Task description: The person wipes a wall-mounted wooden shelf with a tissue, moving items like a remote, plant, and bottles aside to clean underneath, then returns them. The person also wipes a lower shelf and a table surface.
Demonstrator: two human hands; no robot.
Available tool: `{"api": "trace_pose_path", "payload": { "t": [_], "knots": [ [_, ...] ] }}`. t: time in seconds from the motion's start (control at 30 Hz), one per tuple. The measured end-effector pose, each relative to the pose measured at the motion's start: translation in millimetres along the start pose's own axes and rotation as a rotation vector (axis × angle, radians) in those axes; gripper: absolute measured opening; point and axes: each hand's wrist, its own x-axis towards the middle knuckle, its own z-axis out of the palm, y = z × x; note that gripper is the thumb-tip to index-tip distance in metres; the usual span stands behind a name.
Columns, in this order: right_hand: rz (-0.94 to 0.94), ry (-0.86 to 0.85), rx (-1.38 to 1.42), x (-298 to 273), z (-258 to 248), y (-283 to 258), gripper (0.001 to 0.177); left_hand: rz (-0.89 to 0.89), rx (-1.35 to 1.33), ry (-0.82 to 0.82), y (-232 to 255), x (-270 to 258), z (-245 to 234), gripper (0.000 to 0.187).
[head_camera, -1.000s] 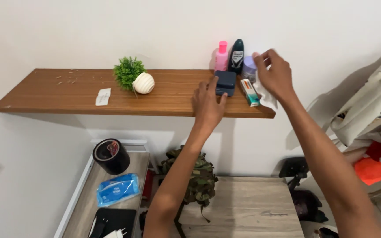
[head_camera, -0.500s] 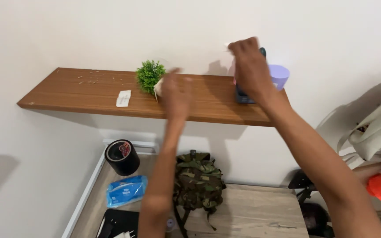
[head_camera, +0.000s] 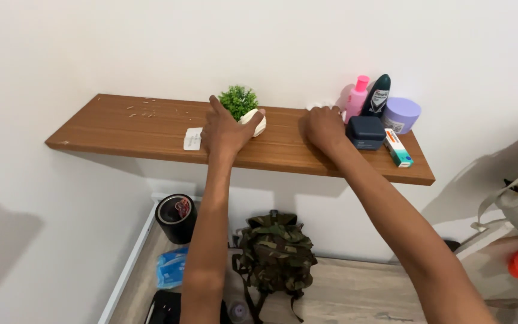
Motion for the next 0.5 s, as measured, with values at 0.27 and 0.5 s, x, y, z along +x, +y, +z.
{"api": "trace_pose_path", "payload": {
  "t": [0.27,0.5],
  "knots": [
    [0.007,0.056,0.149,35.2,65.1,29.2,0.020,0.052,-0.045,-0.025,4.6,14.3,1.3,0.128],
    [0.084,0.032,0.298,54.2,49.9,-28.9,0.014,0.144,-0.106,-0.025,7.4,16.6,2.4,0.125]
  ]
}}
